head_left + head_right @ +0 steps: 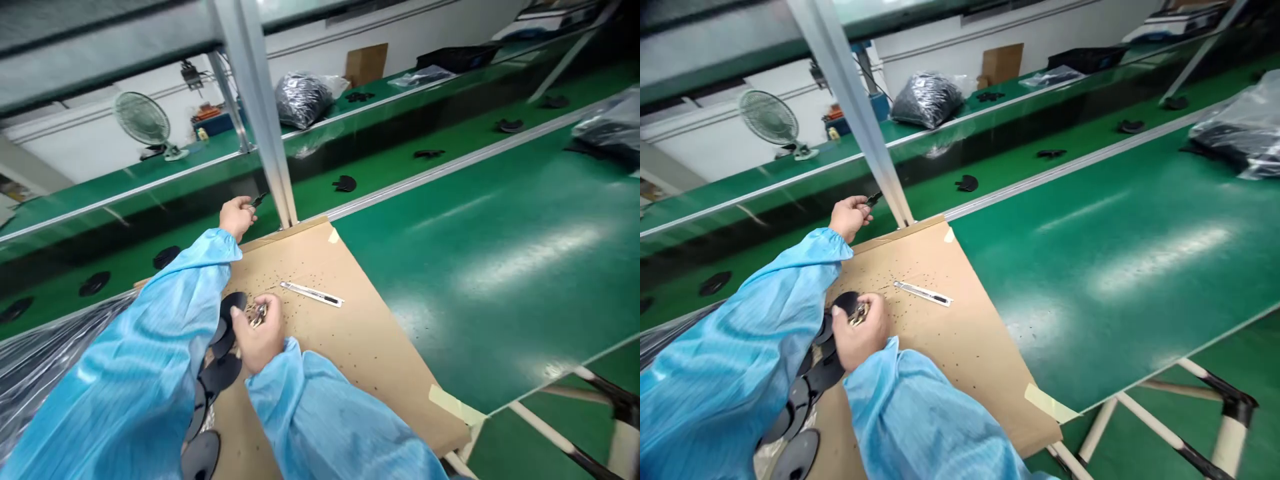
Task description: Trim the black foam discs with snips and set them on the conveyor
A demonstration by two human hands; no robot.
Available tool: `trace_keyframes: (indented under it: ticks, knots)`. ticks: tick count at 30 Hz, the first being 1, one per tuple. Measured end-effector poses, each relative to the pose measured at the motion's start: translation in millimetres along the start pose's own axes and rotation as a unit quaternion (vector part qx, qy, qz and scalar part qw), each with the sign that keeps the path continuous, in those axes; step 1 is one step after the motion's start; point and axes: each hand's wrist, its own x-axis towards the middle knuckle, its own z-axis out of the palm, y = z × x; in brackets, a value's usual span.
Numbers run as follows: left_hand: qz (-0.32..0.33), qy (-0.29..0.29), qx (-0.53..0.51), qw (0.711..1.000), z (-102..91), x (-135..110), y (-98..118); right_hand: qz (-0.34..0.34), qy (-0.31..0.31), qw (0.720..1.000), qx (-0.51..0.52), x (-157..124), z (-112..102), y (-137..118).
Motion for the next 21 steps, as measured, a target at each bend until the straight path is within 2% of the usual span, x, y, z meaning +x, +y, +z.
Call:
trace_keyframes:
  ticks: [1,3,6,8,11,13,15,19,21]
  knots:
    - [-0.033,-0.019,-0.094,0.995,-14.8,-19.9,2.0,-0.010,-0.002,1.000,-0.007,0.0,0.8,1.2]
    - [-0.085,-0.056,-0.235,0.967,-45.1,-65.0,1.5,-0.035,-0.011,0.999,-0.011,0.9,2.1,3.6]
    - [-0.115,-0.089,-0.359,0.922,-84.1,-138.0,-12.9,-0.067,-0.048,0.997,0.003,3.6,2.4,6.6]
    - [-0.126,-0.096,-0.408,0.899,-101.1,-183.5,-30.3,-0.098,-0.069,0.993,0.022,5.2,1.1,7.4]
    - [-0.140,-0.097,-0.443,0.880,-110.5,-236.2,-59.5,-0.152,-0.118,0.980,0.046,4.5,-4.0,5.6]
    - [-0.136,-0.093,-0.458,0.874,-107.7,-256.8,-76.5,-0.198,-0.182,0.962,0.051,1.1,-8.5,2.4]
    - [-0.120,-0.085,-0.466,0.873,-100.3,-266.0,-90.5,-0.251,-0.237,0.938,0.035,-3.8,-12.7,-1.3]
    - [-0.062,-0.046,-0.416,0.906,-86.0,-266.1,-109.6,-0.336,-0.295,0.893,-0.055,-10.0,-17.4,-5.5]
    - [-0.036,-0.061,-0.391,0.918,-85.4,-266.6,-114.0,-0.349,-0.312,0.879,-0.092,-9.8,-18.0,-5.6]
